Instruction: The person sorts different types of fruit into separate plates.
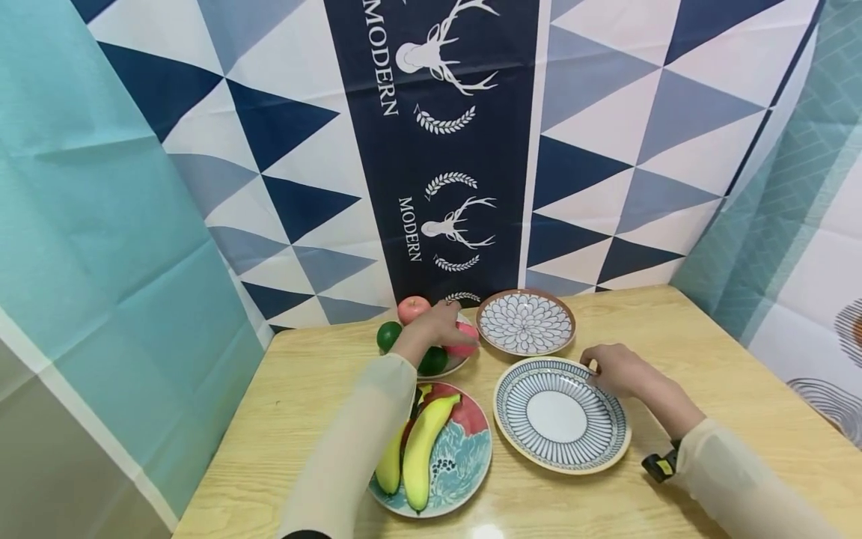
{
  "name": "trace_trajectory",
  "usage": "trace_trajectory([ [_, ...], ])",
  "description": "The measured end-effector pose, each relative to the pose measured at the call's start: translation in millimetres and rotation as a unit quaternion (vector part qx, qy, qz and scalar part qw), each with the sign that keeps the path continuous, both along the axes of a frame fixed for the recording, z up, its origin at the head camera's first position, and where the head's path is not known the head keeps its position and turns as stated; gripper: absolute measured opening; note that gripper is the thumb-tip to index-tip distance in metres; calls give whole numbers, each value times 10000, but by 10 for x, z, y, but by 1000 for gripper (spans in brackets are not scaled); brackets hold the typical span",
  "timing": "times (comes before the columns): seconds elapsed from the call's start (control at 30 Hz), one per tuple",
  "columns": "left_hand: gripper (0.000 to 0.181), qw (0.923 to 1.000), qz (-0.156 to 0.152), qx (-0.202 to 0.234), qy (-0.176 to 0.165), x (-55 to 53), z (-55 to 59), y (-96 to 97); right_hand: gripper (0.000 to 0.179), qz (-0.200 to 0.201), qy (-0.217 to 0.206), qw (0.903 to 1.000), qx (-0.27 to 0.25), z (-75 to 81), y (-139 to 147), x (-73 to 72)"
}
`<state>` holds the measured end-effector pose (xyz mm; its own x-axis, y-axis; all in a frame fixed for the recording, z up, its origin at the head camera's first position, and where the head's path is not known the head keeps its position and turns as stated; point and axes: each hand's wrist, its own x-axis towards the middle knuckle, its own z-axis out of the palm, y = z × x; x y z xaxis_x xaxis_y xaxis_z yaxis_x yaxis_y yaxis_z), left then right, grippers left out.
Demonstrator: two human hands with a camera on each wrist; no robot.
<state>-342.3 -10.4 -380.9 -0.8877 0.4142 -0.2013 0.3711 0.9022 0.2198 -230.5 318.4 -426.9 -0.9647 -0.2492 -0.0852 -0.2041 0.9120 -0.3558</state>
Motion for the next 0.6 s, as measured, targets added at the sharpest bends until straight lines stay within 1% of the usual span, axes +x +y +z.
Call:
trace_trajectory([
  [0.1,87,9999,24,-141,-25,-25,-28,73,22,-59,-23,10000,26,1,-7,7],
  [0.23,78,9996,92,-261,-113,-49,-27,110,22,-77,-9,10000,17,14,-21,9],
  [0.37,66,9995,215,-206,-141,-53,-29,110,21,-45,81,10000,-6,34,-27,9],
  [0.5,53,9994,304,-141,-125,-37,-69,117,22,-31,88,10000,13,28,-28,16],
  [0.57,52,9992,330,-182,-109,-33,-95,130,22,-4,104,9999,17,1,-24,22],
  [0.6,52,9990,360,-229,-132,-53,-124,141,21,8,112,9999,9,-12,-23,29],
])
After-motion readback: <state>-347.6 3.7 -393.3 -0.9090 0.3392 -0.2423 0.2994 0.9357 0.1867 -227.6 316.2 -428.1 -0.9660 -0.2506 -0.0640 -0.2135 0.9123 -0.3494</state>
